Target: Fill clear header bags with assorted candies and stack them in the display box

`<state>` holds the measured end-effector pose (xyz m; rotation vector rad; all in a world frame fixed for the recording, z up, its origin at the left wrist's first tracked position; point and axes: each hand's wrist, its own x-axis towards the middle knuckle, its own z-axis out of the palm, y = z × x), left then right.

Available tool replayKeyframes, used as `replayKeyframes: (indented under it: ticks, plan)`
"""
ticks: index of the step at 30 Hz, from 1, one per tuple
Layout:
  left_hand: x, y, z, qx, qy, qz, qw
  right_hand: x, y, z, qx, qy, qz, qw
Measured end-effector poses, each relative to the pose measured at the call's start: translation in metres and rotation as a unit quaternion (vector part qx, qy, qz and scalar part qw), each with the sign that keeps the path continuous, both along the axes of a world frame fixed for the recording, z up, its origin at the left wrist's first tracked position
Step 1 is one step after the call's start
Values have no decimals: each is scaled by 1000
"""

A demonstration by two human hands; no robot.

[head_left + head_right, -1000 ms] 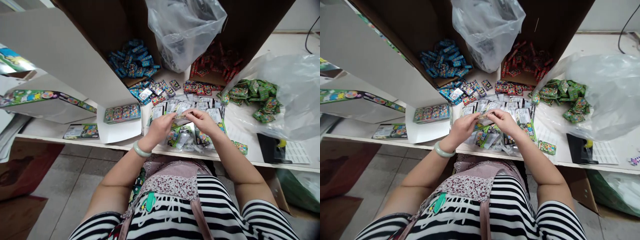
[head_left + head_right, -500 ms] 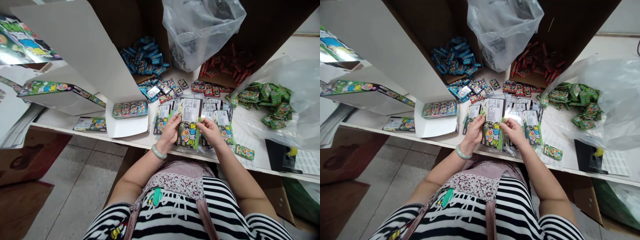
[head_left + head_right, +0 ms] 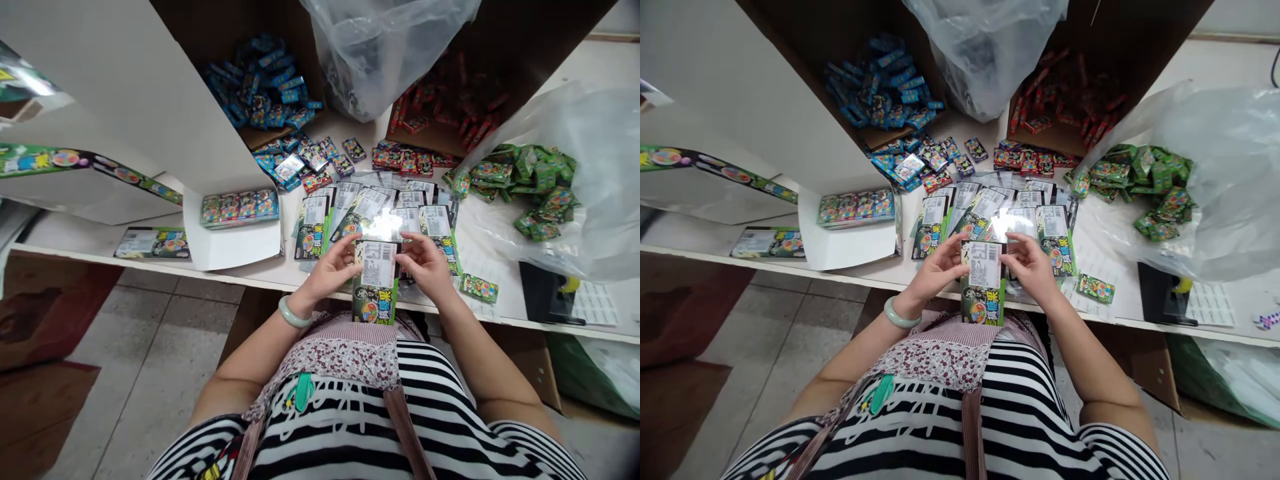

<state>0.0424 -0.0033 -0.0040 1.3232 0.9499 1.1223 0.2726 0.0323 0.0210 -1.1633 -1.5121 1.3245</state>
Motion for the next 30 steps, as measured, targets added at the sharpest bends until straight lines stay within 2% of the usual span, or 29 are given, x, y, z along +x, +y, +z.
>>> replayKeyframes:
  ticks: [2, 5, 8, 11, 13, 17, 19, 23, 26, 28, 30]
  plan:
    - [-3, -4, 7, -6, 24, 17, 1000, -1, -5, 2, 10, -24, 29, 999]
    - [-2, -4, 19, 1, 58, 95, 994, -2, -4, 9, 20, -47, 69, 996]
    - [2, 3, 32, 8, 39, 131, 991, -5, 4, 19, 9, -27, 66, 997]
    - [3, 8, 42, -25, 0, 107, 994, -6, 10, 29, -32, 23, 55, 998]
    - [1, 7, 48, -30, -5, 94, 995, -6, 10, 34, -31, 17, 57, 998]
    - [0, 3, 58, 20, 7, 79, 997, -6, 3, 47, 79, -74, 92, 990]
    - [1, 4, 62, 21, 18, 86, 996, -8, 2, 54, 99, -87, 114, 985]
    - [3, 13, 68, -23, 18, 95, 995, -15, 12, 62, 13, -46, 111, 993]
    - [2, 16, 71, -11, 40, 83, 996, -18, 20, 63, -56, -30, 131, 989]
    - [-2, 14, 72, 15, 58, 62, 996, -16, 21, 63, -70, -48, 144, 986]
    - [-8, 9, 72, 39, 63, 35, 997, -13, 16, 63, -50, -72, 146, 985]
